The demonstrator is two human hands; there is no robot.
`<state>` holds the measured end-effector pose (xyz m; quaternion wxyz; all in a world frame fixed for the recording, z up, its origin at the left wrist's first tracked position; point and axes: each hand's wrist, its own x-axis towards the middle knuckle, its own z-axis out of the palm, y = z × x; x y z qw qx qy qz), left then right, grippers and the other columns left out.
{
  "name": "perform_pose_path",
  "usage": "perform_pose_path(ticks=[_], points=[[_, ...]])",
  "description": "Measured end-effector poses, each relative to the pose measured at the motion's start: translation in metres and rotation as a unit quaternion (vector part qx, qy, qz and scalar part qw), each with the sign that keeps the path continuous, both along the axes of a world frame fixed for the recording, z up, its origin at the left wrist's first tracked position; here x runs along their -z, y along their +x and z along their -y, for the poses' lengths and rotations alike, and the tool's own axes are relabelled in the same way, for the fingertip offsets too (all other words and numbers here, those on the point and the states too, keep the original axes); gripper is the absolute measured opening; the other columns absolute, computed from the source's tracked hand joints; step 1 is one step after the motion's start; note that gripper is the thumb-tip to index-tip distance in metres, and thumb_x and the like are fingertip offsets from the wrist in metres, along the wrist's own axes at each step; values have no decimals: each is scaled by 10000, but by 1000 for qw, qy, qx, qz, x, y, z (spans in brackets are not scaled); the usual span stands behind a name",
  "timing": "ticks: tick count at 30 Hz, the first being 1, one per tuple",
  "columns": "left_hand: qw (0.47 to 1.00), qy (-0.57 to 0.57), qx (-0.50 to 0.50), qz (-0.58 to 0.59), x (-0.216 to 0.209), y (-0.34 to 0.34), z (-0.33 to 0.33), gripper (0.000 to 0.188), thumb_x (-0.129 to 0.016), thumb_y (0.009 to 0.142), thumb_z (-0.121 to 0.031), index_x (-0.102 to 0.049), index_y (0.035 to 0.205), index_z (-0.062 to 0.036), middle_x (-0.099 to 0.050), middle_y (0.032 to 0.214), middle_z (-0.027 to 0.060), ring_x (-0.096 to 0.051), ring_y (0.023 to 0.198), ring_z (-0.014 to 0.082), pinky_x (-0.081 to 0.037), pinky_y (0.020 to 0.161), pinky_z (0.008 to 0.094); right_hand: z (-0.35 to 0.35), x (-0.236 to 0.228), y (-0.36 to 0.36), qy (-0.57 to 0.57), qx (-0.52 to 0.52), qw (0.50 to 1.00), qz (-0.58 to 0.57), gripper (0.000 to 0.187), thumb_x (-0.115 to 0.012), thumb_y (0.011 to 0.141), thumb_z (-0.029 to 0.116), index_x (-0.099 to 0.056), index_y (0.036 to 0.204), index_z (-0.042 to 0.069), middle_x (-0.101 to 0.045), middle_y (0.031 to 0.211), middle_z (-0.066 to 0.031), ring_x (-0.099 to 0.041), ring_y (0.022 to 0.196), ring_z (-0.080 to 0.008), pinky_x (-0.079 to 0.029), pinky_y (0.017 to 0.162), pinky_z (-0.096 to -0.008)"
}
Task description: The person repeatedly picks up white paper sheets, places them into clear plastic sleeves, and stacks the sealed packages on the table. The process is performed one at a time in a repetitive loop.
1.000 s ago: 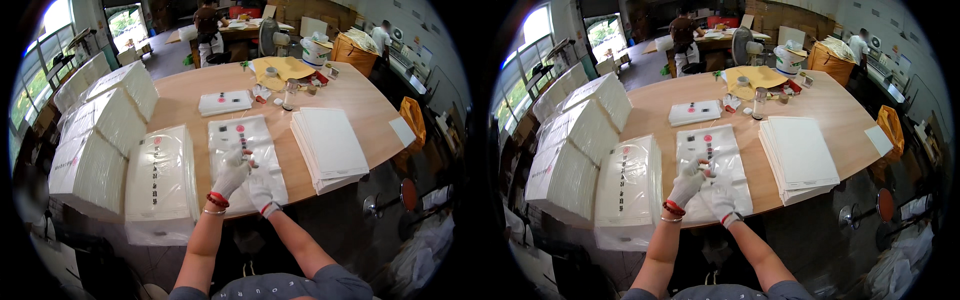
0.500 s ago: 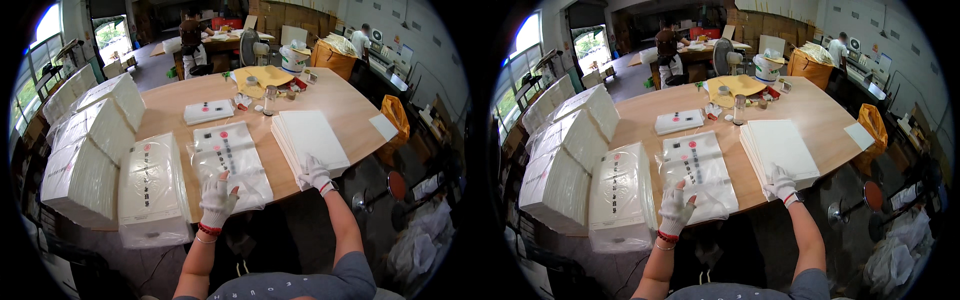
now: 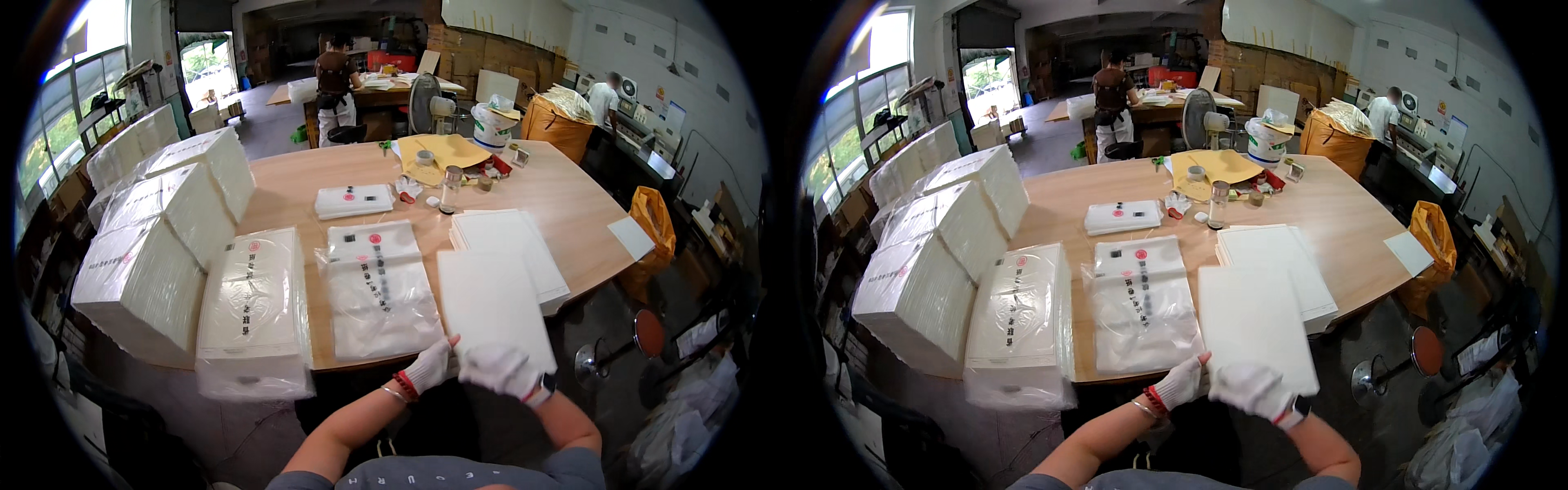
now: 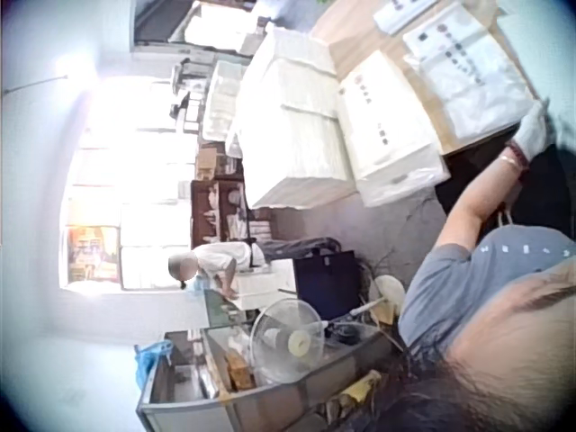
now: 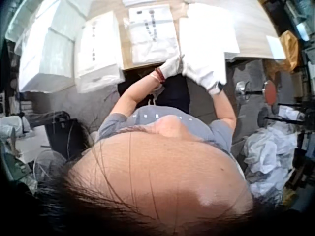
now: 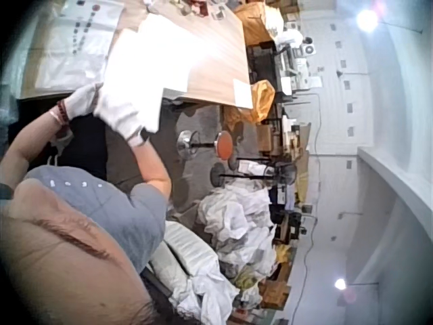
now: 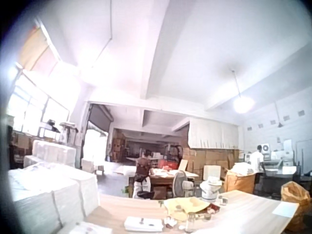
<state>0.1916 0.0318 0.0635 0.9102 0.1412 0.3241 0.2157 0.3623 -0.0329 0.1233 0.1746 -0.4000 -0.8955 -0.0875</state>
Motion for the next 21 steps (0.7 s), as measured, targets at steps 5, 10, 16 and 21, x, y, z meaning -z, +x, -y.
perform_pose_path(ticks=[5, 10, 16, 21], points=[[903, 395, 88, -146, 4, -40, 18, 646, -519, 757, -187, -324, 1362, -76, -568, 1131, 123, -542, 1038, 222, -422, 883, 344, 14, 87, 92, -263, 171, 939, -140, 359, -373, 953, 290, -466, 1210, 57, -528, 1169, -74, -597, 863, -200, -507, 710, -282], [693, 585, 74, -414, -4, -37, 51, 782, -593, 715, -269, -259, 1366, 5, -387, 1272, 276, -382, 1194, 404, -281, 1029, 439, 22, 64, -1, -399, 212, 457, -766, 476, -385, 953, 408, -466, 1219, 22, -567, 1065, -109, -553, 959, -191, -462, 858, -359], [473, 769, 121, -412, -25, -26, 69, 730, -677, 612, -242, -428, 1233, 50, -351, 1263, 303, -349, 1161, 494, -310, 982, 496, 20, 111, -57, -238, 161, 581, -761, 372, -574, 861, 165, -487, 1152, -50, -578, 1060, -100, -564, 929, -168, -473, 798, -288], [292, 755, -142, -570, -61, -73, 0, 638, -703, 676, -216, -476, 1242, -30, -412, 1287, 277, -369, 1220, 446, -340, 1007, 447, 33, 60, -25, -182, 171, 736, -629, 378, -499, 877, 170, -458, 1198, -24, -580, 1057, -123, -580, 909, -181, -490, 774, -306]])
